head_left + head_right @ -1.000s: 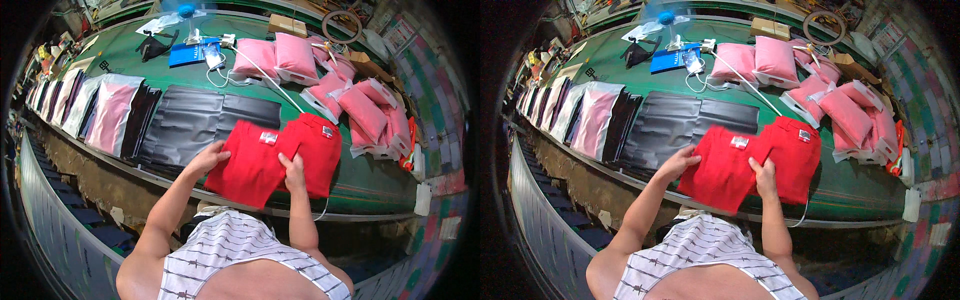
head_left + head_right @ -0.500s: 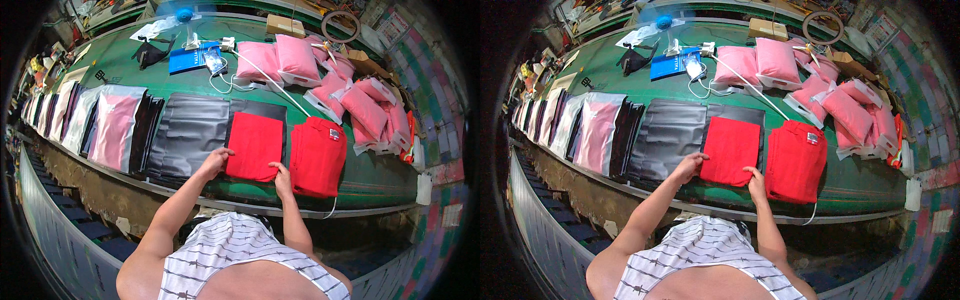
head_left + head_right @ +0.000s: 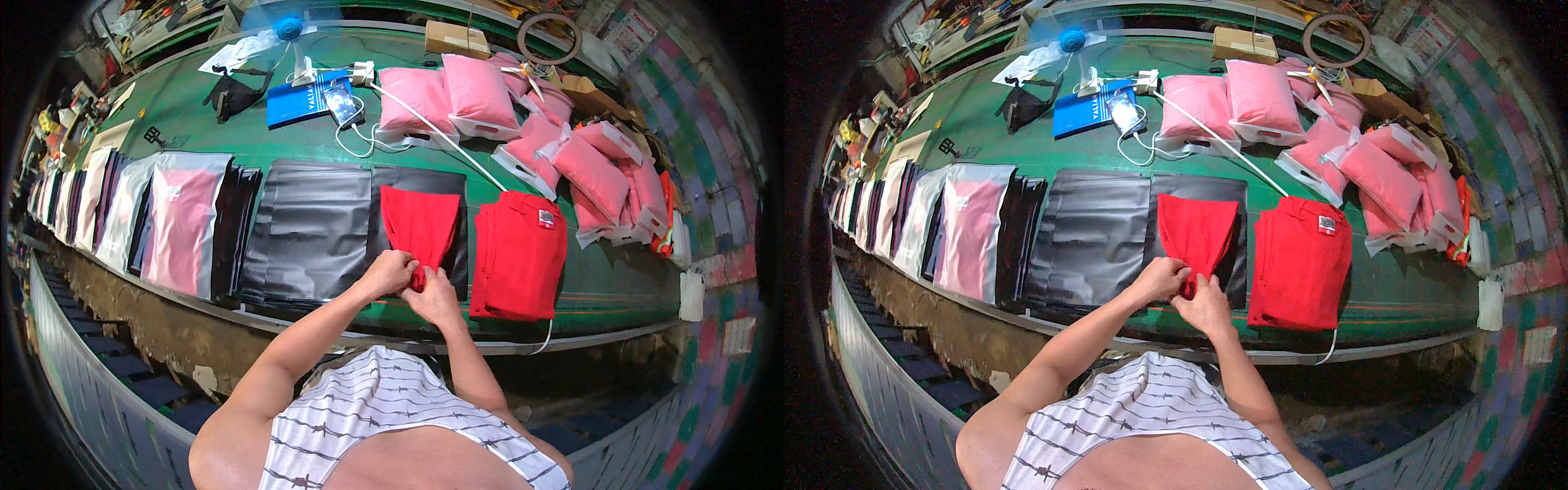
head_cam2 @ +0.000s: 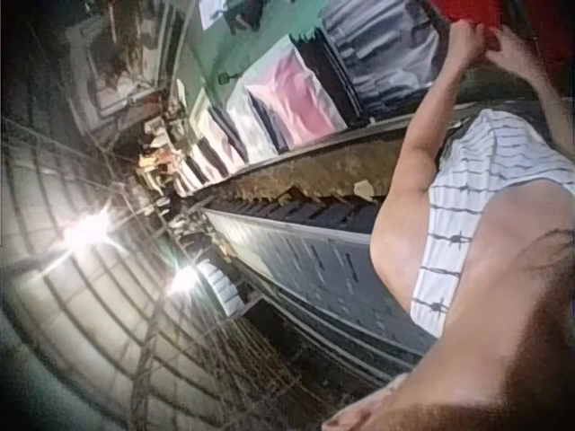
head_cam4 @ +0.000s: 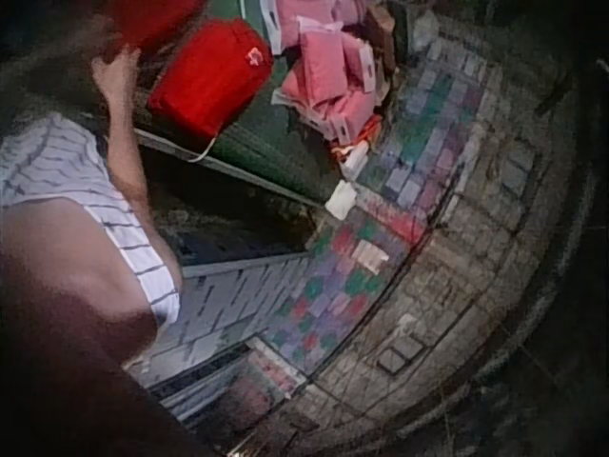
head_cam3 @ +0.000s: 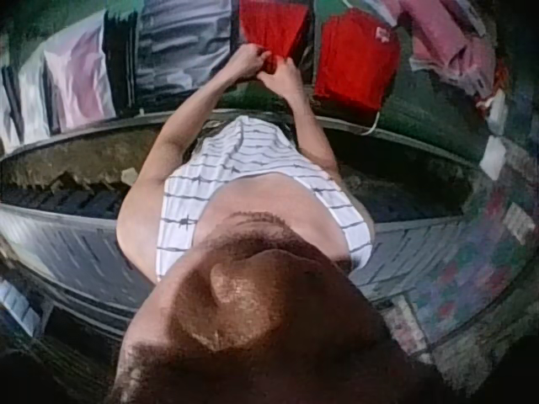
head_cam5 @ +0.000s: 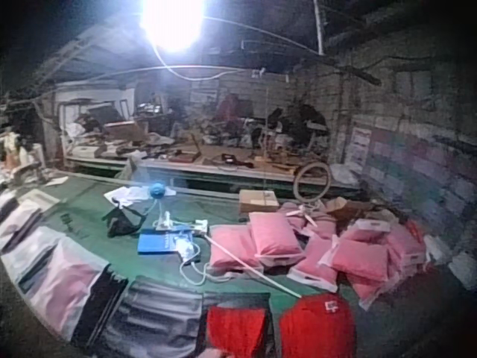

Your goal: The person folds red shirts and places each into a black plastic bag on a green workbench. The sealed bags are stacked in a row. The person repeats this process for multiple shirts throughout the clip.

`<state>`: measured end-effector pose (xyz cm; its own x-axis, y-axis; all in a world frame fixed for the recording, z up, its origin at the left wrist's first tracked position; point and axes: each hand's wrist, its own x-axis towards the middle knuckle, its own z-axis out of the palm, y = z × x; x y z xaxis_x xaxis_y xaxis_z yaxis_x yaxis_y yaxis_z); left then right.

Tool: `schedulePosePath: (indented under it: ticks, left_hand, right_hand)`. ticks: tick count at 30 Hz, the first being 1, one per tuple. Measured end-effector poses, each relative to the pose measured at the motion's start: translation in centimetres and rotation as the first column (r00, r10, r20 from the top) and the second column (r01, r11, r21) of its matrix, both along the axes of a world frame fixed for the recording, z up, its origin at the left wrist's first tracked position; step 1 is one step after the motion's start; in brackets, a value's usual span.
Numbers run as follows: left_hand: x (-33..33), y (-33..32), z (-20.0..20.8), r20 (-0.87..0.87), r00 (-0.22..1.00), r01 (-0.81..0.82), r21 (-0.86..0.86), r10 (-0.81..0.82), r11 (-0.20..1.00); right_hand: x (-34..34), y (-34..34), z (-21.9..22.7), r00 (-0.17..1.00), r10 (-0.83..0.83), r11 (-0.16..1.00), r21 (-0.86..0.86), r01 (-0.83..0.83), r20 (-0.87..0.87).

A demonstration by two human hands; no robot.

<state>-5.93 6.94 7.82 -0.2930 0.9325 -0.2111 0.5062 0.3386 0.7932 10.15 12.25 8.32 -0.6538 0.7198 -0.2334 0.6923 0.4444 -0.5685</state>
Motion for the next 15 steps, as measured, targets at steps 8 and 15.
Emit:
schedulePosePath:
  ticks: [8,15]
  left_hand:
    - [1.0,-1.7,-1.0,-0.015,0.999,-0.034,0.185,0.038,0.982]
    - [-0.6,-6.0,-4.6,-0.561,0.693,0.550,0.005,-0.453,0.835]
  right_hand:
    - [-1.8,-0.5,0.2,0.994,-0.010,0.991,0.136,-0.005,0.107]
    - [-0.8,3.5,1.3,0.995,-0.092,0.966,0.245,0.078,0.045]
